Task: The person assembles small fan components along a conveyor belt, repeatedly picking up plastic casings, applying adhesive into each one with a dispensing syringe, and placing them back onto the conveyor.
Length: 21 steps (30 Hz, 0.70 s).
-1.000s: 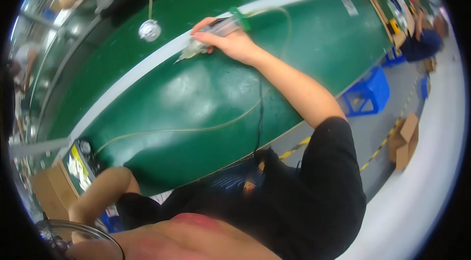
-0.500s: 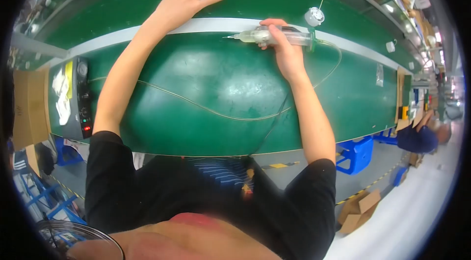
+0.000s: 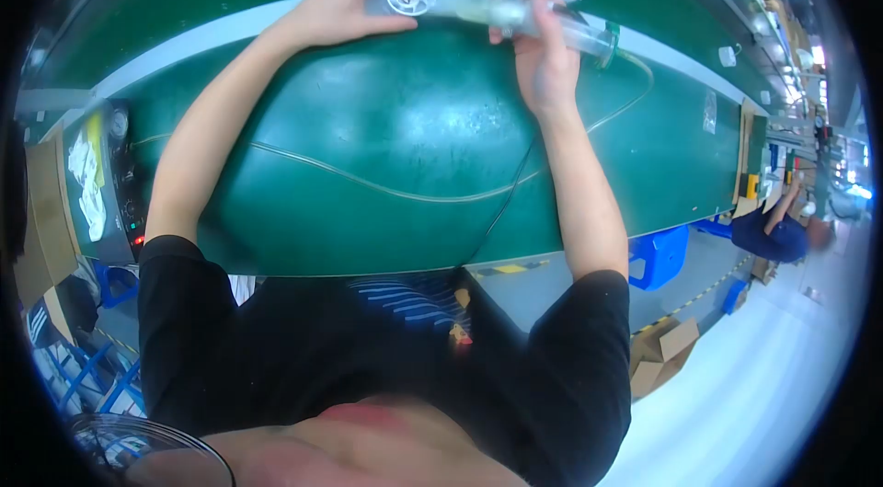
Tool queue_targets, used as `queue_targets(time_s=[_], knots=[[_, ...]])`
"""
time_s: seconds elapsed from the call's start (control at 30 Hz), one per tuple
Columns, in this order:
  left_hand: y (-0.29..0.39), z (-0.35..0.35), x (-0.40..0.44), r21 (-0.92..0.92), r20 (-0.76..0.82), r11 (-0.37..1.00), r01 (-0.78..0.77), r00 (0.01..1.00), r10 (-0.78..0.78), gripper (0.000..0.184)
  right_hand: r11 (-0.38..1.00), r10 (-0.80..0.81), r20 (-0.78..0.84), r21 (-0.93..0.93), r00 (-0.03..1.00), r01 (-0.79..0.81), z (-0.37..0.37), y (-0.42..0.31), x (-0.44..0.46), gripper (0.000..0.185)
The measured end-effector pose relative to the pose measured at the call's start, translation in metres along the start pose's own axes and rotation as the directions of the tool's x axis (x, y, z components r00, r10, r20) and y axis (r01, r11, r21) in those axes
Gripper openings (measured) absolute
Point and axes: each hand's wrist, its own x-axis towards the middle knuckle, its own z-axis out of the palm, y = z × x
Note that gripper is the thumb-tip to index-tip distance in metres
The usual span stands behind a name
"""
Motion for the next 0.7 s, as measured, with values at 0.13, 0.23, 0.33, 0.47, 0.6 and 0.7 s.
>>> queue_targets(time_s=[0.13, 0.23, 0.33, 0.47, 0.6, 0.7], knots=[[-0.0042, -0.0038, 0.0018, 0.028, 0.034, 0.999, -0.022, 0.999, 0.022, 0.052, 0.984, 0.002, 0.014, -0.18, 1.0, 0.001, 0.0085, 0.0001, -0.0002, 0.041], [-0.0073, -0.0024, -0.0032, -0.019, 0.049, 1.0, 0.007, 0.999, -0.006, 0.052, 0.981, -0.003, 0.019, -0.194, 1.0, 0.007, 0.0059, 0.0024, -0.0024, 0.041], [-0.0087, 0.0008, -0.004, 0.034, 0.029, 0.999, -0.038, 0.999, 0.037, 0.052, 0.981, -0.026, 0.025, -0.192, 0.999, 0.031, 0.0068, 0.0042, -0.0016, 0.04], [-0.0079, -0.0014, -0.0033, 0.087, 0.026, 0.995, -0.053, 0.998, 0.051, 0.052, 0.972, -0.058, 0.014, -0.228, 0.998, 0.06, 0.0082, 0.0049, -0.0036, 0.038], [-0.0082, -0.0006, -0.0016, 0.089, 0.028, 0.994, -0.065, 0.998, 0.063, 0.053, 0.957, -0.082, 0.03, -0.278, 0.996, 0.087, 0.0085, 0.0021, -0.0033, 0.036], [-0.0102, 0.0017, -0.0042, 0.099, 0.022, 0.993, -0.065, 0.998, 0.063, 0.054, 0.964, -0.069, 0.02, -0.256, 0.997, 0.072, 0.0081, 0.0039, -0.006, 0.035]])
